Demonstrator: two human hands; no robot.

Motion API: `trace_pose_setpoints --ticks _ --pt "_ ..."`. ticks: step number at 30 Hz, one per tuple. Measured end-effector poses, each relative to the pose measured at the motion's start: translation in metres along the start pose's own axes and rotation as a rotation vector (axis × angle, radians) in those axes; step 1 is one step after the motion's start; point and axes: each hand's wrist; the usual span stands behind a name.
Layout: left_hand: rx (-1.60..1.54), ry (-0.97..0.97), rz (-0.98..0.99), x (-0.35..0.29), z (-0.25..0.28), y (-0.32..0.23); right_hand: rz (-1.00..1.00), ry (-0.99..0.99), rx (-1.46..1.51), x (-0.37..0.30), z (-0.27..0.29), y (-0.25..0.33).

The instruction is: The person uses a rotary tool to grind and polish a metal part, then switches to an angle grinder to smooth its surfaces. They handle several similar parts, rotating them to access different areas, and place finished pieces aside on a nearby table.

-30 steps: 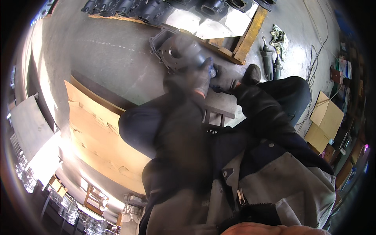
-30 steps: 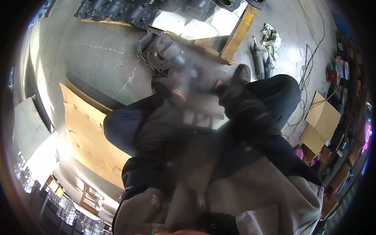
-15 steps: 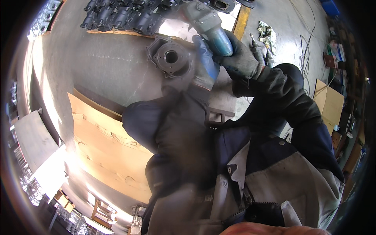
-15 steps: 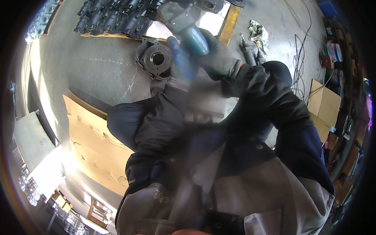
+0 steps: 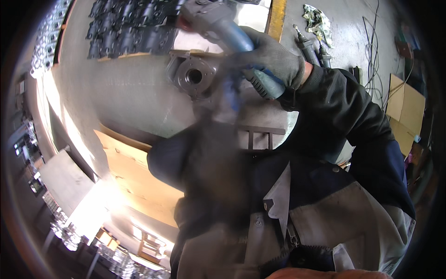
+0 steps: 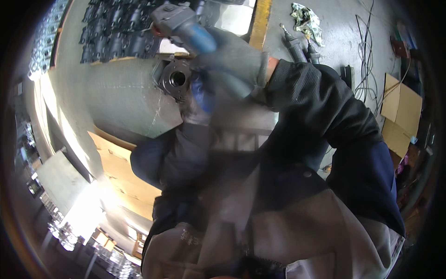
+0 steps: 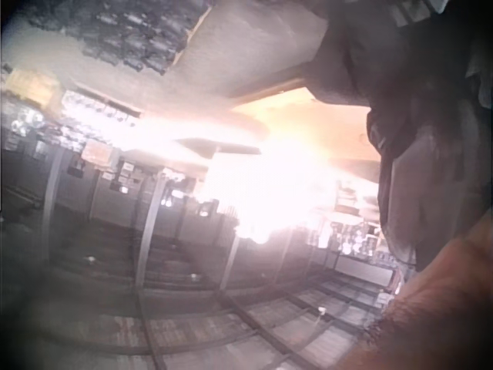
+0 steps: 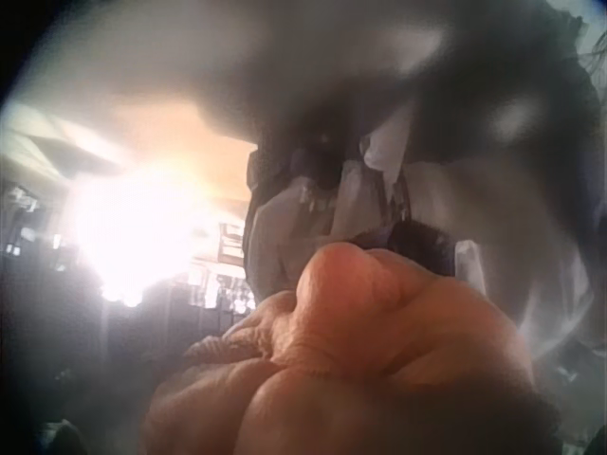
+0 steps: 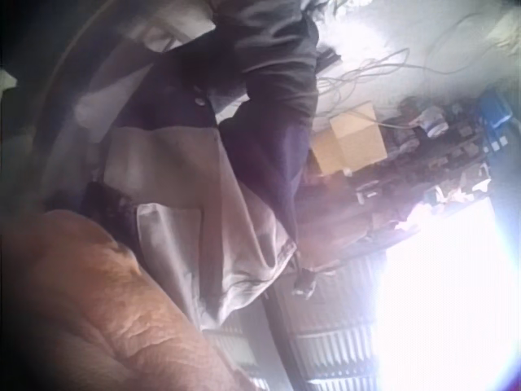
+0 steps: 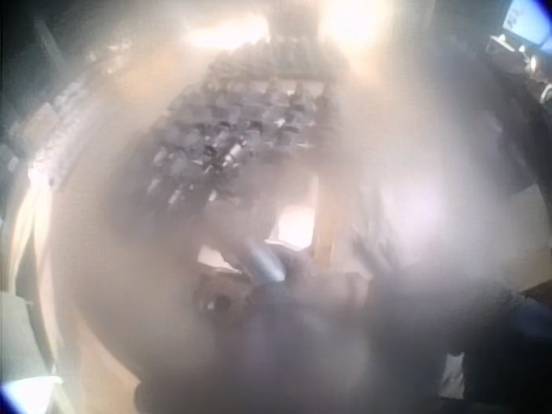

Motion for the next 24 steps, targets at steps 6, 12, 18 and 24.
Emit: trace_pose_setpoints --ticks 6,12,18,24 --pt "-2.229 0.294 0.897 -0.013 -0.043 -0.06 -0.01 -0.098 0.114 -0.007 0.046 0.02" --pt "-1.875 0.169 0.6 -0.002 -0.05 -0.114 -0.084 -0.194 0.255 -0.017 0.071 0.034" --pt "-2.183 0.73 0.244 0.02 -0.082 -0.133 -0.032 -0.211 0.436 -0.03 0.085 0.025" --pt "-2.792 0.471 0.345 0.0 -0.162 -0.104 -0.051 -0.239 0.384 -0.032 0.092 0.024"
Point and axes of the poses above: each hand's wrist, its own x-axis towards the middle knuckle, its own z-axis out of the back of the hand, y = z × x, and after that the axes turned 15 degrees about -x, right-handed
